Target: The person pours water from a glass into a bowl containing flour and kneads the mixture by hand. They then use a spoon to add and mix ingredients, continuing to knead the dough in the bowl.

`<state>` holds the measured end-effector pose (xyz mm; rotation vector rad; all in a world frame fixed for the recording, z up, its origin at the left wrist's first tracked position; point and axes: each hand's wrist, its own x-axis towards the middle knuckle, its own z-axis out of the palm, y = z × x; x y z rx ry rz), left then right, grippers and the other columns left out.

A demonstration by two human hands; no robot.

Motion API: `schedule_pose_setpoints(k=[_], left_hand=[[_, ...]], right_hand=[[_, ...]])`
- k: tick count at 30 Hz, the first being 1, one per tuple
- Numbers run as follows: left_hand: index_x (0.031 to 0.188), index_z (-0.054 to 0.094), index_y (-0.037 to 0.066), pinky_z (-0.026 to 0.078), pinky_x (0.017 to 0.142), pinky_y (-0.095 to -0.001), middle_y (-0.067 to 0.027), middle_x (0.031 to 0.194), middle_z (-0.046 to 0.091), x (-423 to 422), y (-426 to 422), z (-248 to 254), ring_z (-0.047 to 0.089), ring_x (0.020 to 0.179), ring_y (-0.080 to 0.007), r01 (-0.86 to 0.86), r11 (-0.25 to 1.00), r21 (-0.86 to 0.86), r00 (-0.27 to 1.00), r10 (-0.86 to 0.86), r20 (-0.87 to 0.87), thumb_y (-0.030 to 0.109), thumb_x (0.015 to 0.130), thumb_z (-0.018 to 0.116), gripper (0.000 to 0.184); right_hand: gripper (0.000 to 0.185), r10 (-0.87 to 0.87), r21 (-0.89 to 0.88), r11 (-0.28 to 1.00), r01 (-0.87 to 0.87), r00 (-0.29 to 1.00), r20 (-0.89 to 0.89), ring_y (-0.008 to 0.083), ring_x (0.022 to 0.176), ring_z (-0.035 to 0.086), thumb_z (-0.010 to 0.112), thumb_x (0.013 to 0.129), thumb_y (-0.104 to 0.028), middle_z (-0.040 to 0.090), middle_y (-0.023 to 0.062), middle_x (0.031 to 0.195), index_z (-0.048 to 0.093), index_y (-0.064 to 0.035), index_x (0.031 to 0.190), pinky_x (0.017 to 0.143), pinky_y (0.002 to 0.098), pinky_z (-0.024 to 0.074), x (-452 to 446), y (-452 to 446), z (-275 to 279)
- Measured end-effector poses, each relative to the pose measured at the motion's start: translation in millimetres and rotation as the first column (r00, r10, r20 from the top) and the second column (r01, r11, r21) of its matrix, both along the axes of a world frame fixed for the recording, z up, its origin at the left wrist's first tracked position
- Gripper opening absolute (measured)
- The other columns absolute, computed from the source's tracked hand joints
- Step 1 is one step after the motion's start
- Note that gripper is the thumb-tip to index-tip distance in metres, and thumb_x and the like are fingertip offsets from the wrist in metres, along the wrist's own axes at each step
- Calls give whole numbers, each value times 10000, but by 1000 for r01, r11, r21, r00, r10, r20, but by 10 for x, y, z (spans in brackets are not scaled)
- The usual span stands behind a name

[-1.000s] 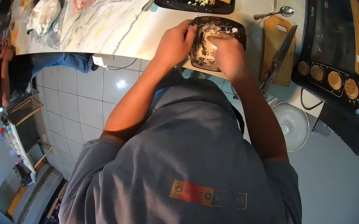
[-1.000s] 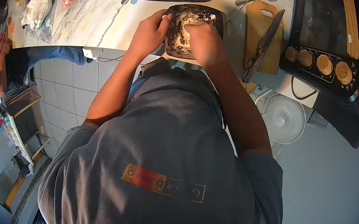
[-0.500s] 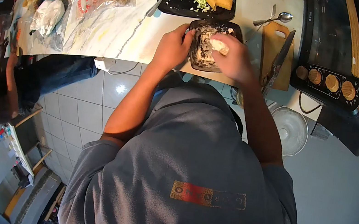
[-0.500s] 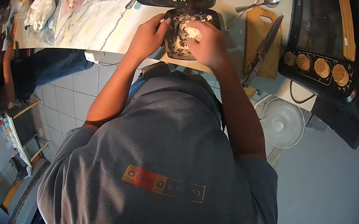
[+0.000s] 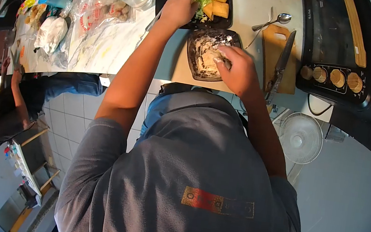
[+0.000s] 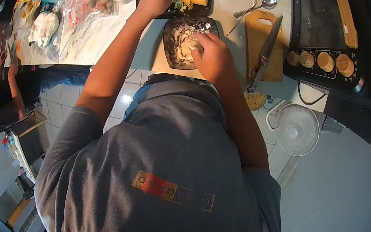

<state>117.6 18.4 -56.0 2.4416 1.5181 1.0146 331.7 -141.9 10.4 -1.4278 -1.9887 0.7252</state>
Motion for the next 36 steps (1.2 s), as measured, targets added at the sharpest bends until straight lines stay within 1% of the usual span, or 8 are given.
schedule_pose_setpoints(k=[6,14,16,19,24,30,33,36], left_hand=[[1089,692,83,507,862,-435,-156,997,663,90,252,-34,620,973,-358,-6,992,-123,975,-22,-221,218,834,693,289],[1050,719,88,538,756,-394,-184,930,697,-71,237,135,677,860,-356,-51,957,-286,997,64,39,294,882,686,268],[1055,720,93,532,749,-363,-165,912,709,-82,218,178,696,837,-306,-76,952,-296,994,95,49,304,891,684,270],[1072,707,45,483,728,-262,-49,864,724,-87,163,277,622,771,-107,-39,892,-450,964,153,219,286,924,674,285],[1075,683,-18,470,732,-233,1,865,684,-60,-239,512,583,806,-86,145,824,-547,928,78,364,217,939,664,272],[1073,687,31,529,744,-319,-163,921,710,140,-1020,599,690,799,-264,359,846,-395,930,-288,227,142,863,710,239],[1049,675,32,519,760,-430,-192,916,683,244,-1206,693,643,850,-389,326,772,-546,944,-298,142,35,794,676,255],[1030,674,31,502,787,-434,-181,903,680,238,-1281,710,632,890,-370,331,815,-475,942,-311,123,43,780,694,251]], right_hand=[[310,10,2,1000,-9,997,-73,357,926,650,694,789,-47,670,191,1004,650,1,1093,800,380,516,83,-61,24],[305,6,-21,1000,-8,995,-100,330,929,658,697,805,-68,675,178,1009,656,-5,1101,804,370,518,92,-17,-22],[290,-11,-14,1000,10,996,-92,320,919,663,693,808,-73,678,174,999,662,-14,1091,804,370,520,88,17,-41],[264,-51,8,999,52,996,-69,294,882,677,687,815,-74,683,172,968,667,-13,1070,776,362,529,86,64,-46],[271,-131,-28,991,128,973,-187,320,820,680,656,790,-50,681,188,936,666,-14,1058,747,365,536,140,102,-163],[270,-209,-146,973,181,956,-207,219,944,694,662,833,-35,707,141,1040,656,11,1099,817,315,546,210,111,-188],[300,-100,-88,992,87,983,-155,256,965,688,661,821,-30,690,163,1073,648,11,1118,836,329,544,221,99,-160],[331,5,-201,979,-21,997,-83,287,990,674,663,810,-30,669,181,1107,638,13,1137,857,349,539,119,79,-98]])
